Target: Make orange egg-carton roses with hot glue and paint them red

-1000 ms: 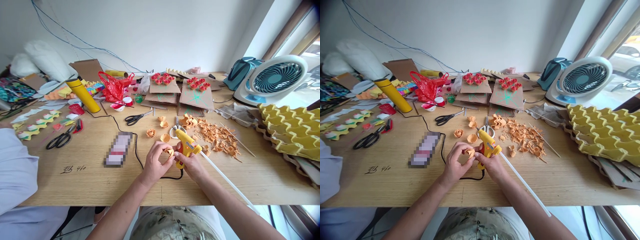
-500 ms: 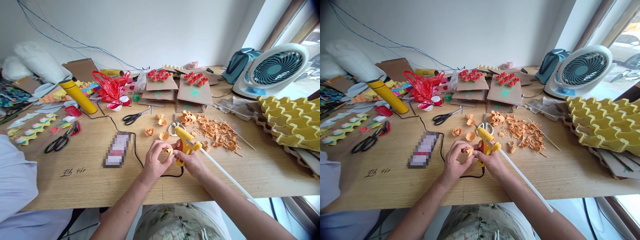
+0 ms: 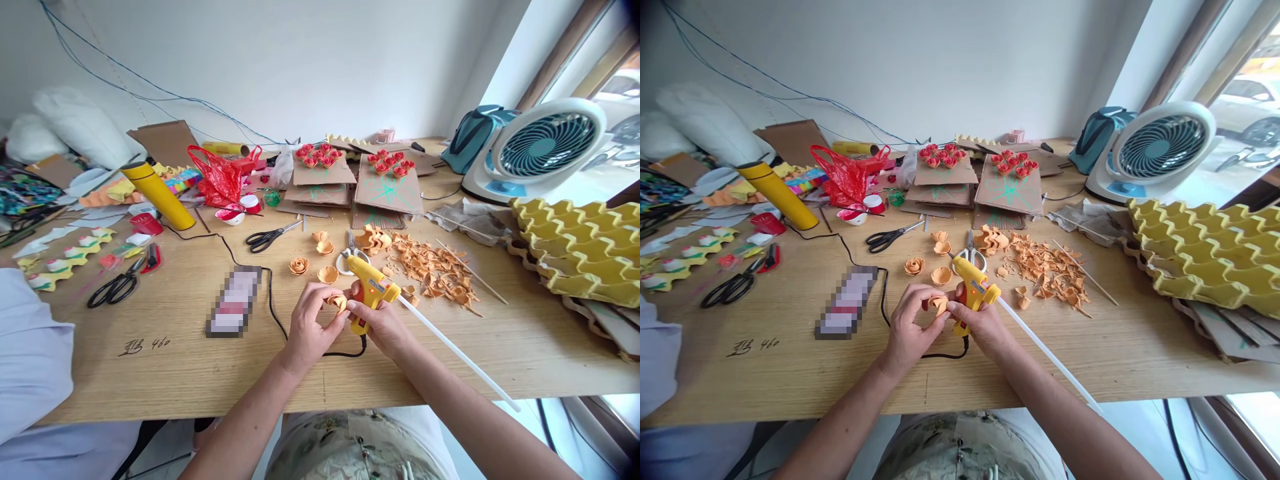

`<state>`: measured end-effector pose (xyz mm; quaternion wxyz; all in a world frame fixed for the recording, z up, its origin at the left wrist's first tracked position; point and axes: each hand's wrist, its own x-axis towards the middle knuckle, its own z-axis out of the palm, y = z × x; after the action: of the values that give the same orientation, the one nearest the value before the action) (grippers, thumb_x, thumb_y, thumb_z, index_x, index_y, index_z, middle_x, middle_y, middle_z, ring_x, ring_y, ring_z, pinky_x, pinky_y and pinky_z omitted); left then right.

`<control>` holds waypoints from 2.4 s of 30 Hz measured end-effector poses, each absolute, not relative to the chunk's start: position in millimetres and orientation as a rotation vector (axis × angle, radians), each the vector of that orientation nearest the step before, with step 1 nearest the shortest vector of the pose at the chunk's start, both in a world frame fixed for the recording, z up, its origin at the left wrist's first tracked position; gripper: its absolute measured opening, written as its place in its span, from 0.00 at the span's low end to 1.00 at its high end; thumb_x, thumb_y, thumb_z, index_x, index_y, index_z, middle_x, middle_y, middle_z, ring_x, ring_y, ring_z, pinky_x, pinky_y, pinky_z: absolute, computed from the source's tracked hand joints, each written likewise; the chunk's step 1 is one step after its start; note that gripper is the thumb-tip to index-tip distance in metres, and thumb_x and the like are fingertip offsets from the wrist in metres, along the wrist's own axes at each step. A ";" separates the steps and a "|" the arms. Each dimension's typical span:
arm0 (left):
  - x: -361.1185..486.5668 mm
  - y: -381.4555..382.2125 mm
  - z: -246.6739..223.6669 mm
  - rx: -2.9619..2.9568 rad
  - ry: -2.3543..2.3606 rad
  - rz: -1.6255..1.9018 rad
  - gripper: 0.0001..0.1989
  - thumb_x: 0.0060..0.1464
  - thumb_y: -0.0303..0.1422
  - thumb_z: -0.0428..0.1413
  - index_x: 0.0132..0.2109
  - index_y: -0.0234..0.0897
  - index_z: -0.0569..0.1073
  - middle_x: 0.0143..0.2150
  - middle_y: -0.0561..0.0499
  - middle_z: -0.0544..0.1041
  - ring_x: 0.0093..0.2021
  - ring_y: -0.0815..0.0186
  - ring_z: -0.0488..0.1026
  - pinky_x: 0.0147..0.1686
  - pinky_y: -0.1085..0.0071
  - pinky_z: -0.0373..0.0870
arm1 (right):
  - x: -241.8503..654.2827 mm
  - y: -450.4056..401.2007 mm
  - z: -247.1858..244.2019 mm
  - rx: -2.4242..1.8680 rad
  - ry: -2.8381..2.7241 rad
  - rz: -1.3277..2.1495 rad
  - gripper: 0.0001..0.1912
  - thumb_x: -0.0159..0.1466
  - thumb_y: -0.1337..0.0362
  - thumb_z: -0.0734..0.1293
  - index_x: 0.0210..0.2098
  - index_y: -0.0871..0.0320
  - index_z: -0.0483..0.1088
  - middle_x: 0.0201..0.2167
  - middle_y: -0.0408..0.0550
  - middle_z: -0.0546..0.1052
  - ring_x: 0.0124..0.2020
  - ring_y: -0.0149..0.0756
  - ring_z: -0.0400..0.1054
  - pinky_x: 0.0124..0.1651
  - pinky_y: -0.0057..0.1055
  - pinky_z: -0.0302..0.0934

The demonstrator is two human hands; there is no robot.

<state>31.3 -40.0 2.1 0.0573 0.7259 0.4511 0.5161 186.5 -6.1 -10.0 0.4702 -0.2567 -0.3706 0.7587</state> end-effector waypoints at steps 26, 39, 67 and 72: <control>18.1 -40.3 1.2 1.984 1.031 1.460 0.13 0.64 0.25 0.57 0.54 0.41 0.73 0.45 0.48 0.78 0.39 0.66 0.72 0.41 0.69 0.72 | 198.3 -4.1 -8.7 -0.493 -0.894 1.972 0.21 0.56 0.55 0.80 0.38 0.54 0.68 0.26 0.38 0.72 0.24 0.27 0.65 0.29 0.24 0.62; 23.0 -42.6 8.9 2.101 1.099 1.530 0.16 0.59 0.34 0.65 0.53 0.40 0.73 0.46 0.46 0.76 0.43 0.62 0.72 0.39 0.68 0.71 | 195.8 -3.9 -10.2 -0.545 -1.042 1.758 0.19 0.56 0.57 0.80 0.38 0.51 0.68 0.37 0.43 0.77 0.37 0.35 0.71 0.40 0.31 0.66; 27.9 -38.1 4.3 2.252 1.288 1.536 0.09 0.59 0.25 0.60 0.45 0.40 0.71 0.38 0.51 0.74 0.37 0.66 0.71 0.37 0.69 0.72 | 189.6 -6.3 -5.2 -0.588 -1.147 1.617 0.15 0.58 0.60 0.78 0.34 0.50 0.68 0.35 0.43 0.74 0.36 0.37 0.67 0.40 0.36 0.65; 27.4 -38.9 2.8 2.304 1.275 1.519 0.08 0.61 0.26 0.59 0.46 0.40 0.71 0.39 0.50 0.75 0.39 0.65 0.73 0.38 0.69 0.73 | 189.0 -5.3 -2.8 -0.606 -1.148 1.601 0.17 0.55 0.59 0.80 0.33 0.50 0.68 0.35 0.43 0.73 0.36 0.37 0.65 0.39 0.36 0.65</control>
<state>27.4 -38.9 2.8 0.0507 0.7570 0.4190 0.4989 189.0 -5.3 -2.8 0.5142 -0.2523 -0.4777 0.6661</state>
